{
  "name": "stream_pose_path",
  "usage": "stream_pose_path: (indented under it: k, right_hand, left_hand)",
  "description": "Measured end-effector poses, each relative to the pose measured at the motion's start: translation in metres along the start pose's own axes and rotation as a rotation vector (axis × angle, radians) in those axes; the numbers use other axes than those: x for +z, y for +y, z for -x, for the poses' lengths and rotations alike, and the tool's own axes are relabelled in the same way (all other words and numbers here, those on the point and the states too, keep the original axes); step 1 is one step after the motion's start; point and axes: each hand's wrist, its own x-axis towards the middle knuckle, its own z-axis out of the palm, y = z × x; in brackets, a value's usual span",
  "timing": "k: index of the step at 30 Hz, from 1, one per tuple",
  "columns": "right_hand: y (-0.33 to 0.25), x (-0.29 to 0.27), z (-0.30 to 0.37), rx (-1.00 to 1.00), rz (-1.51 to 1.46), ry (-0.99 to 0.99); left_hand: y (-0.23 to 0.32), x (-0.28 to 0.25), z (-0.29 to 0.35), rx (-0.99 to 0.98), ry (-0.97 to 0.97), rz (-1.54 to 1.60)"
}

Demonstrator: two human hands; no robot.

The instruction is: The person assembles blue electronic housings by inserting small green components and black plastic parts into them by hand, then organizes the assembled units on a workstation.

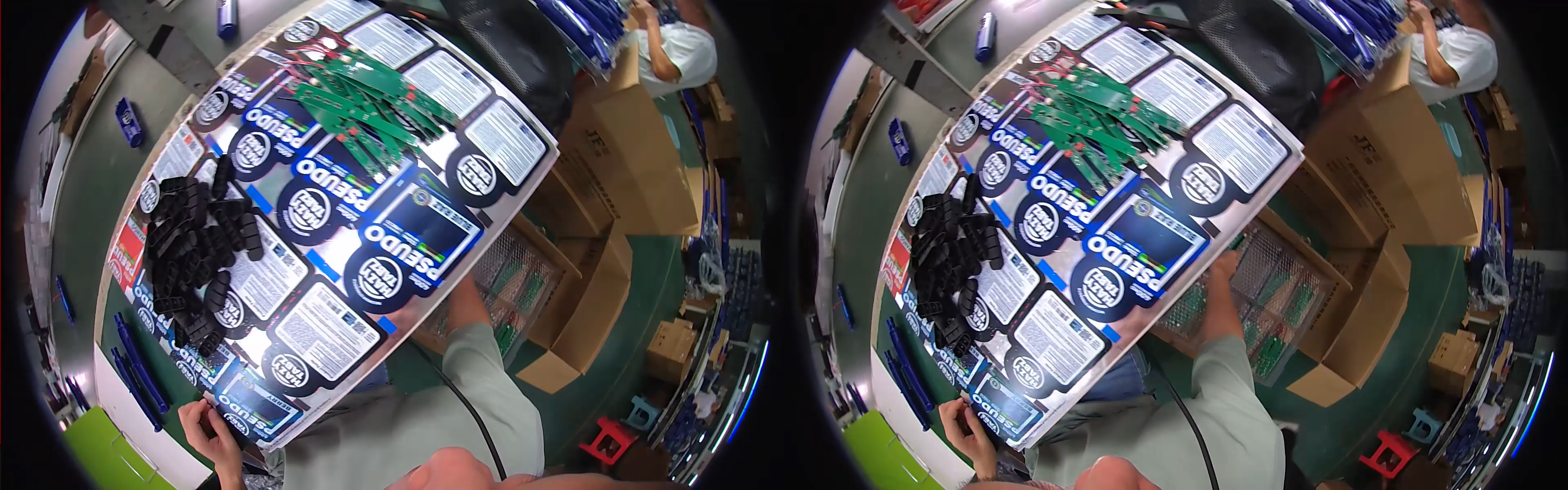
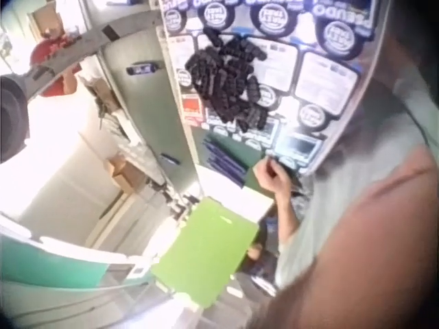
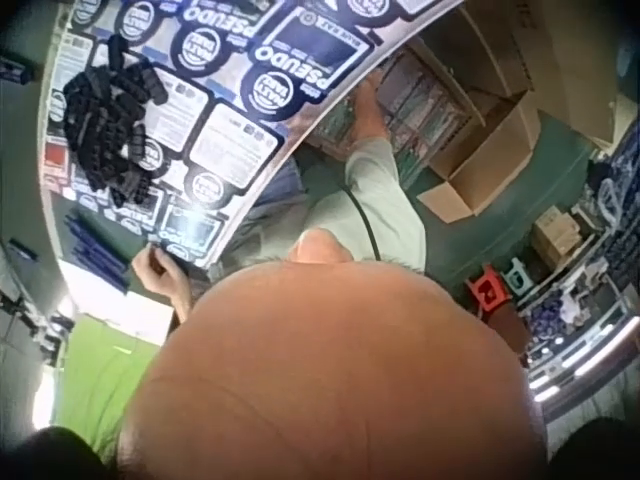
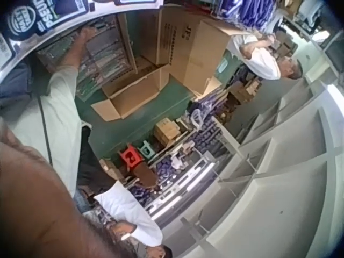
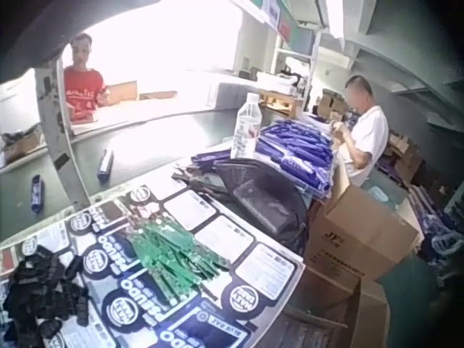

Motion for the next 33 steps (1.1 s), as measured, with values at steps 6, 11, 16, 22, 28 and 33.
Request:
stream_pose_path:
  k: [6,11,16,22,28,33]
  right_hand:
    - [0.005,-0.034,-0.008,0.070,-0.014,0.003]
    - [0.009,-0.119,0.050,-0.180,-0.292,-0.125]
    - [0.003,-0.277,0.098,-0.578,-0.324,-0.078]
    - [-0.181,-0.422,0.234,-0.791,-0.570,-0.280]
    - [-0.347,-0.369,0.217,-1.385,-0.138,-0.084]
    - [-0.423,-0.321,0.250,-1.479,0.132,-0.032]
  left_hand:
    - [0.007,0.007,-0.012,0.010,0.009,0.057]
    - [0.010,-0.006,-0.007,-0.017,0.005,0.161]
    - [-0.004,-0.018,-0.004,0.045,-0.012,0.322]
    - [-0.013,-0.026,-0.006,0.167,-0.045,0.419]
    - [-0.016,-0.035,-0.005,0.129,-0.050,0.585]
    - [-0.023,-0.058,0.009,0.102,-0.024,0.699]
